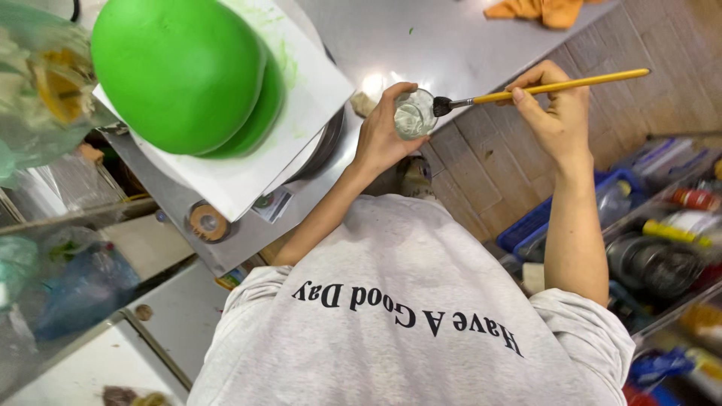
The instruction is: The person paints a green spherical object with a brush, then wipes the surface and surrounding area with an orange cloth. The person dips the brush in a glass of liquid and applies paint to the object, followed by wiping with the cloth.
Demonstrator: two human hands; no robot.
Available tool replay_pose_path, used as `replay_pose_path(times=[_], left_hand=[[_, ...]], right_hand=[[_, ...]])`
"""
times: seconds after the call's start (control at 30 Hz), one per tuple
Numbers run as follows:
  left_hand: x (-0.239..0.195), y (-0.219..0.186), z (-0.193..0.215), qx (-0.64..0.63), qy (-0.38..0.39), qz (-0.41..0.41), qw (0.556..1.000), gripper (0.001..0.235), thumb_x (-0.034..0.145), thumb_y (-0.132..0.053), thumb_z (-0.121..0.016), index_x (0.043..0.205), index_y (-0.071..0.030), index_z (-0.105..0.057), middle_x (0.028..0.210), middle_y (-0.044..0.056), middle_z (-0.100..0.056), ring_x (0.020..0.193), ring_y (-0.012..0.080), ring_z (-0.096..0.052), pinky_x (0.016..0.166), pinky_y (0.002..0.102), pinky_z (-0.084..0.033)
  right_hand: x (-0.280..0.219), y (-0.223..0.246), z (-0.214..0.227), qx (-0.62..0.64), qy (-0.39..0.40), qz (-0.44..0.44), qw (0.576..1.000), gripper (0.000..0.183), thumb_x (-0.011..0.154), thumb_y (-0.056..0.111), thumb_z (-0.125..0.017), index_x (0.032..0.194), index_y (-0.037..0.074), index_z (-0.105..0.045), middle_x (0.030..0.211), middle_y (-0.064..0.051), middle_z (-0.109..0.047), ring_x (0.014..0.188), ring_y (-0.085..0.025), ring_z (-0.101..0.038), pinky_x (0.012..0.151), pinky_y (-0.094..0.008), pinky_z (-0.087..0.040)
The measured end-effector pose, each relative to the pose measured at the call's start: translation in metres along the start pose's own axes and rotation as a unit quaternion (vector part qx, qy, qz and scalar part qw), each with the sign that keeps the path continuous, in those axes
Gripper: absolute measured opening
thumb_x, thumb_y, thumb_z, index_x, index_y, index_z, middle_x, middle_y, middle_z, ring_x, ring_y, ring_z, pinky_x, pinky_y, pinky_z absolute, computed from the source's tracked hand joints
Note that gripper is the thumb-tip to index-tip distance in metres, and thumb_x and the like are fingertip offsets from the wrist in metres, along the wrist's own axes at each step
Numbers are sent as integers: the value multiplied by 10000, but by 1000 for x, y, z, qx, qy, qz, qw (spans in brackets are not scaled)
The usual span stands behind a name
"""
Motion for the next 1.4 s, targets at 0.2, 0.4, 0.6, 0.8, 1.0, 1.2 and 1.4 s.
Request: replay_pose_path(times=[0.2, 0.4, 0.6, 0.8, 1.0, 1.2, 1.4], left_hand=[[61, 28, -15, 11, -102, 37, 994, 913, 696, -188, -947, 1423, -111, -400, 1391, 113, -612, 1265, 341, -638, 1062, 412, -535], [105, 68, -14, 98, -234, 43, 966, 983, 601, -191, -982, 1400, -128, -413, 1328, 93, -637, 1198, 322, -633, 1037, 440, -485], [124, 113, -12, 143, -276, 71, 948, 997, 604, -179, -975, 1429, -156, -415, 1292, 74, -653, 1197, 296, -643, 1025, 420, -522], [122, 148, -9, 134, -305, 134, 933, 996, 596, -169, -977, 1423, -172, -422, 1358, 69, -618, 1237, 308, -626, 1011, 418, -528], [118, 173, 5, 120, -332, 196, 915, 1124, 576, -192, -982, 1495, -198, -335, 1396, 65, -602, 1261, 311, -617, 995, 405, -544], [115, 185, 6, 122, -327, 195, 917, 1269, 567, -217, -999, 1566, -215, -215, 1395, 67, -620, 1239, 319, -632, 973, 407, -555], [115, 183, 3, 166, -321, 194, 912, 1304, 549, -236, -996, 1580, -192, -200, 1451, 73, -566, 1338, 306, -554, 1128, 469, -429]], right_hand=[[97, -45, 17, 104, 33, 45, 993, 140, 1089, 121, -666, 1119, -12, -638, 1002, -87, -715, 978, -173, -738, 883, -288, -571], [161, -100, -51, 208, 156, 11, 966, 165, 1077, 103, -614, 1148, -35, -670, 1024, -117, -735, 959, -158, -713, 844, -266, -564], [204, -164, -74, 185, 149, -73, 969, 167, 1079, 118, -609, 1106, -26, -689, 957, -134, -761, 831, -140, -686, 656, -249, -463], [229, -161, -84, 189, 161, 21, 968, 148, 1094, 93, -609, 1127, -35, -673, 1016, -118, -736, 910, -144, -722, 805, -262, -565], [202, -95, -107, -7, 206, 253, 945, 250, 968, 3, -683, 1212, 31, -727, 1122, -140, -731, 987, -275, -679, 886, -372, -538], [169, -63, -114, -64, 252, 324, 910, 333, 895, 21, -712, 1224, 68, -733, 1189, -106, -745, 995, -299, -658, 919, -380, -520], [175, -83, -86, -70, 226, 273, 933, 229, 944, 63, -719, 1169, 77, -754, 1039, -89, -740, 949, -261, -663, 825, -372, -499]])
Point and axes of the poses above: each hand's wrist, its own x-axis towards the middle knuckle, its own z-axis out of the back of the hand, y = z × x, the point moved 10 cm from there along x, towards the middle knuckle
